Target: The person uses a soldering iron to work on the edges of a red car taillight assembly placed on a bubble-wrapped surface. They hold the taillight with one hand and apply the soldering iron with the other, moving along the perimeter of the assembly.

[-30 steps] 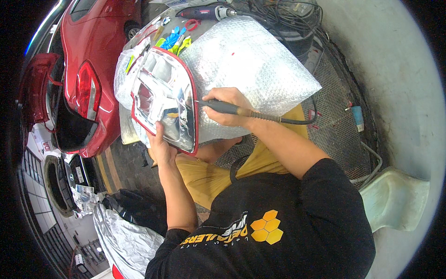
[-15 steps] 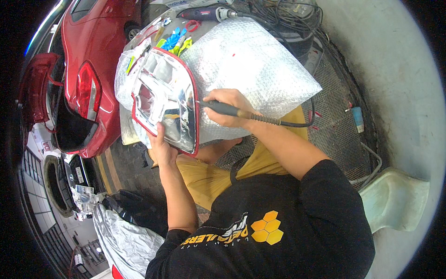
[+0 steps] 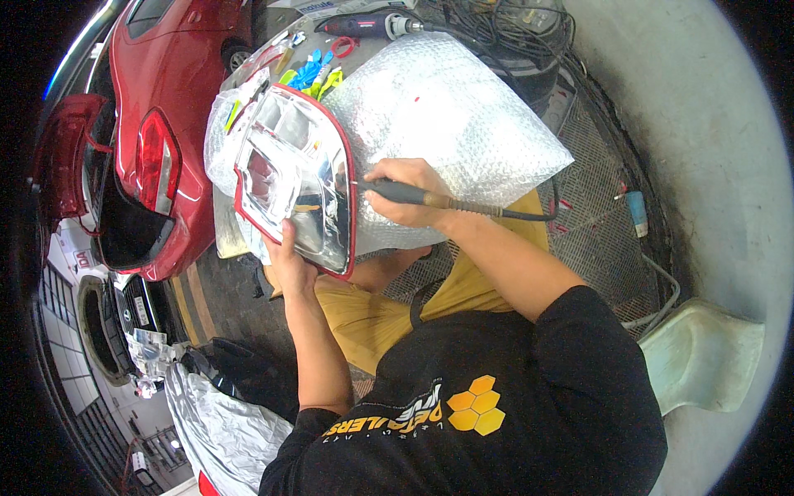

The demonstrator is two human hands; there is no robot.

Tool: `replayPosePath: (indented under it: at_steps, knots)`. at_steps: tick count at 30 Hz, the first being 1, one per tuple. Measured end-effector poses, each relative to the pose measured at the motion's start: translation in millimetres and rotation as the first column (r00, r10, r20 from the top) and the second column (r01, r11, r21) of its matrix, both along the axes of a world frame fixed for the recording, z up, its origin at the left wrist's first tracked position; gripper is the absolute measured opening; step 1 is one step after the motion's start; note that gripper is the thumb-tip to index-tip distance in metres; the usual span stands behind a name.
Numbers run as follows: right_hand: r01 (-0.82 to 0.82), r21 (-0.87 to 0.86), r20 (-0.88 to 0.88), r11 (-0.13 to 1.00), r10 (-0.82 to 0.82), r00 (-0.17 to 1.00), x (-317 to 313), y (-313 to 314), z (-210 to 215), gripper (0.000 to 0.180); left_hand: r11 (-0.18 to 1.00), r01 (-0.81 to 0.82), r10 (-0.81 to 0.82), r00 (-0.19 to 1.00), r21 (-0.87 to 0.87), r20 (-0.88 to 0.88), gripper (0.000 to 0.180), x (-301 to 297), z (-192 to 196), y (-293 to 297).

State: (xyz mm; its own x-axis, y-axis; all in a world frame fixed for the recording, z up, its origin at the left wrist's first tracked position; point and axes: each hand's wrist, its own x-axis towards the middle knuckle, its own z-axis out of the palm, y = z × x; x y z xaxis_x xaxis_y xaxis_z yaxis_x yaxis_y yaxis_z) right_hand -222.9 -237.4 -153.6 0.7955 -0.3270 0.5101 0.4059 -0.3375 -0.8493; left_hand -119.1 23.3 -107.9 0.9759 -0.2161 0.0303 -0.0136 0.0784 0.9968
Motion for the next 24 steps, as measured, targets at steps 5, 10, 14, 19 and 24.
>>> replayPosePath:
  at_steps: [5,10,14,19,24]
  knots:
    - [0.078,0.027,-0.030,0.997,-0.077,0.997,0,0,5,0.023,1.000,0.012,-0.012,1.000,-0.010,0.003,0.067,-1,-2,2]
    - [0.037,0.115,-0.126,0.993,-0.022,0.992,-3,-1,14,0.022,1.000,0.000,0.000,1.000,-0.023,0.004,0.066,-2,-3,2]
    - [0.053,0.147,0.082,0.988,-0.065,0.994,-2,-3,-3,0.019,0.989,-0.008,-0.007,0.995,-0.147,-0.103,0.077,-4,10,-8]
    - [0.069,0.506,0.020,0.860,-0.092,0.996,-11,-9,12,0.029,0.937,0.093,-0.211,0.918,-0.338,-0.334,0.062,4,7,7]
    - [-0.068,0.685,-0.029,0.725,0.121,0.992,-26,0,26,0.029,0.838,0.143,-0.335,0.897,-0.527,-0.289,0.067,-4,-16,4]
